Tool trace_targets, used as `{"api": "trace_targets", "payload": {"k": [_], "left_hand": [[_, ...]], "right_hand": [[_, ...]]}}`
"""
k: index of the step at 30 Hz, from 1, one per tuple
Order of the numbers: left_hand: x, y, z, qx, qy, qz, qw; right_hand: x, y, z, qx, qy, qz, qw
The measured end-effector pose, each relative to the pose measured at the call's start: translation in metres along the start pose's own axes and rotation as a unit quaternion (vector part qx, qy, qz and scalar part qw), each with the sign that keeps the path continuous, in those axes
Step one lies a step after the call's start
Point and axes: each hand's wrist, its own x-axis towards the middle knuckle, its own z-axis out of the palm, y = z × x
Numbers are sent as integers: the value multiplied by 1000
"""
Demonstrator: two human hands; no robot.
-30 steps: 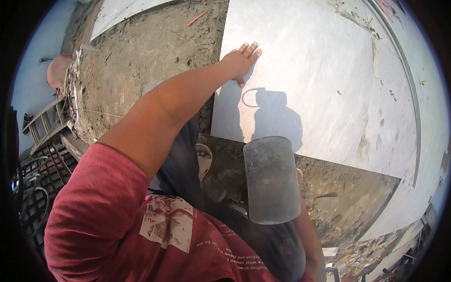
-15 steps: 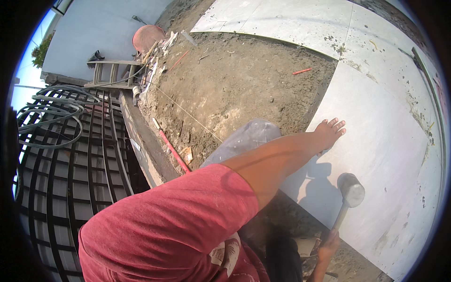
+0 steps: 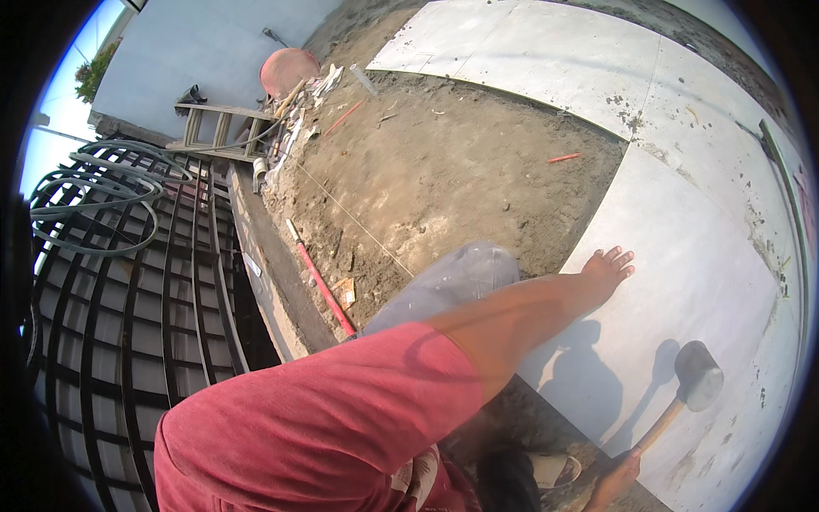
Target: The person spreads cement on the floor using a trowel, then places a large white tile onto the cement. They use a rubber mallet to tap the tile into place, ensuring it is level and secure.
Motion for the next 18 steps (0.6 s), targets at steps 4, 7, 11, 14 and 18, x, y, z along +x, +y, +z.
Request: {"api": "trace_targets", "payload": {"k": [4, 7, 11, 14, 18], "left_hand": [[-5, 2, 8, 20, 5, -1, 1000], [-21, 10, -26, 22, -51, 16, 998], [-25, 4, -36, 53, -108, 11, 993], [-22, 6, -35, 86, -100, 8, 991], [-28, 8, -31, 104, -108, 11, 989]], "right_hand": [[-31, -132, 3, 200, 90, -60, 974], [-35, -120, 9, 223, 109, -207, 946], [-19, -3, 19, -37, 87, -157, 983], [-8, -76, -4, 125, -9, -2, 992], [-3, -189, -10, 216, 49, -121, 968]]}}
